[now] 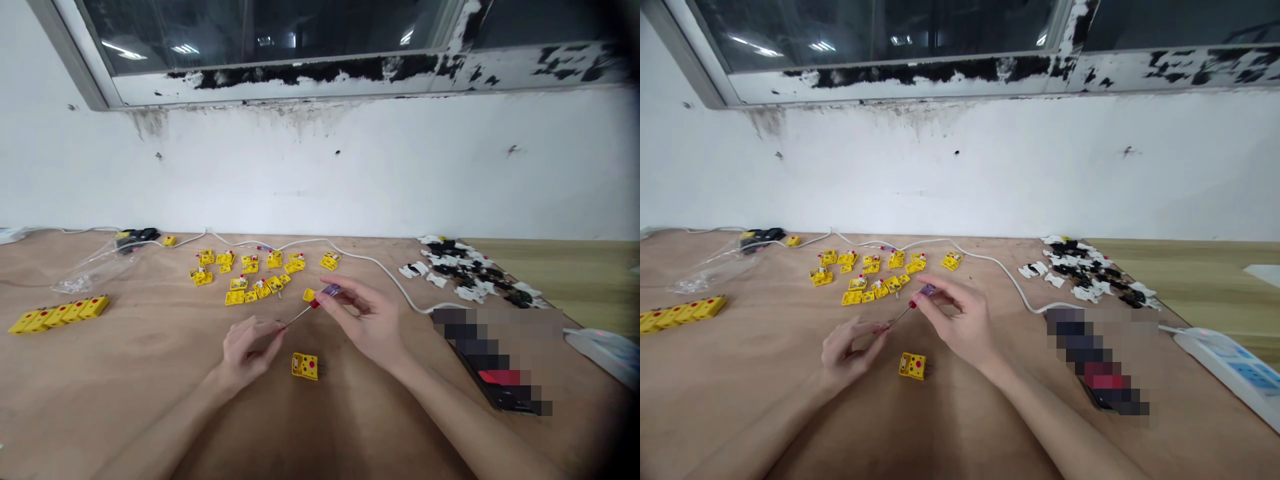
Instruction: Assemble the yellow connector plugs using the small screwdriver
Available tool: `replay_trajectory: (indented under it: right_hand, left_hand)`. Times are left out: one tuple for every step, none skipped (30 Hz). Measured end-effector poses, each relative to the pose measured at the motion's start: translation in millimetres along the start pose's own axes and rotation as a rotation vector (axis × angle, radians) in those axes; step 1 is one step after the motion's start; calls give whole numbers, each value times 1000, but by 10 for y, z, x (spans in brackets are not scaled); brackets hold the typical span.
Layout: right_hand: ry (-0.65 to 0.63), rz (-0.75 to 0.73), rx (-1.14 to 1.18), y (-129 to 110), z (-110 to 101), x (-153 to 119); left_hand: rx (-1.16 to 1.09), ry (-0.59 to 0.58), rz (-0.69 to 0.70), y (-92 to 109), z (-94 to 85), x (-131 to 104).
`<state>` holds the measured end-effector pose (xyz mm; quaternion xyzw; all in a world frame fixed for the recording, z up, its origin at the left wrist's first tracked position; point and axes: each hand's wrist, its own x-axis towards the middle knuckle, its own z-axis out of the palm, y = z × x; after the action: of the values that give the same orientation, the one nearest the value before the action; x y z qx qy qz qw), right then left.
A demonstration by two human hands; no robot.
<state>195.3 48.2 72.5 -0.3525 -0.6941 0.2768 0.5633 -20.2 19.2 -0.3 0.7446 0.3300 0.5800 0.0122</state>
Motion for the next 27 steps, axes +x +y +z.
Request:
replay_trajectory:
  right_hand:
    - [6, -3, -6, -3, 0, -4]
    - [13, -6, -13, -6, 0, -8]
    - [18, -11, -20, -9, 0, -11]
    - [19, -18, -27, -13, 0, -14]
    - [18, -25, -35, -17, -2, -16]
    - [18, -31, -44, -22, -4, -17]
    - [18, -34, -51, -27, -6, -18]
    - [18, -33, -56, -32, -9, -18]
    - [16, -28, -59, -36, -12, -17]
    - [12, -23, -59, -38, -14, -16]
    - [6, -19, -55, -39, -16, -14]
    - [-6, -17, -49, -38, -16, -12]
    - [-18, -13, -43, -34, -15, -10]
    - [-24, -10, -38, -29, -12, -8]
    - [-24, -7, -32, -22, -8, -7]
    - [-20, -4, -26, -15, -2, -8]
    - [-14, 1, -19, -8, 6, -9]
    - [-7, 7, -8, -2, 15, -12]
    - [2, 16, 10, 2, 27, -16]
    - [12, 30, 35, 4, 39, -20]
    - [26, 48, 65, 4, 53, -24]
    - [44, 70, 96, 3, 66, -28]
    - [66, 99, 125, 1, 79, -30]
    - [84, 135, 148, -1, 91, -32]
    - [100, 174, 165, 0, 101, -31]
    - [111, 210, 178, 5, 110, -30]
    - [119, 240, 192, 13, 118, -28]
  left_hand:
    - [0, 0, 0, 4, -1, 1]
    - [0, 0, 1, 8, -2, 3]
    - [-2, -3, 2, 12, -3, 4]
    - [-5, -5, 6, 13, -4, 5]
    - [-7, -6, 10, 13, -5, 5]
    - [-7, -8, 13, 11, -6, 3]
    - [-4, -7, 15, 8, -6, 1]
    - [2, -6, 14, 6, -7, -1]
    - [8, -4, 12, 3, -8, -4]
    - [14, -4, 9, 2, -9, -6]
    - [20, -7, 7, 2, -11, -6]
    - [23, -12, 7, 4, -13, -6]
    - [25, -15, 11, 6, -16, -4]
    - [27, -16, 17, 10, -19, -2]
    - [29, -18, 25, 13, -21, 0]
    - [33, -20, 32, 16, -23, 2]
    - [37, -19, 36, 18, -24, 2]
    - [42, -21, 37, 19, -25, 2]
    - [47, -20, 37, 20, -24, 1]
    - [51, -17, 34, 20, -24, -1]
    - [53, -9, 30, 20, -23, -2]
    - [52, -1, 26, 19, -22, -3]
    - [53, 4, 21, 19, -21, -3]
    - [56, 10, 19, 18, -21, -3]
    - [61, 19, 19, 17, -21, -2]
    - [67, 26, 21, 16, -21, -2]
    - [76, 33, 21, 15, -20, -2]
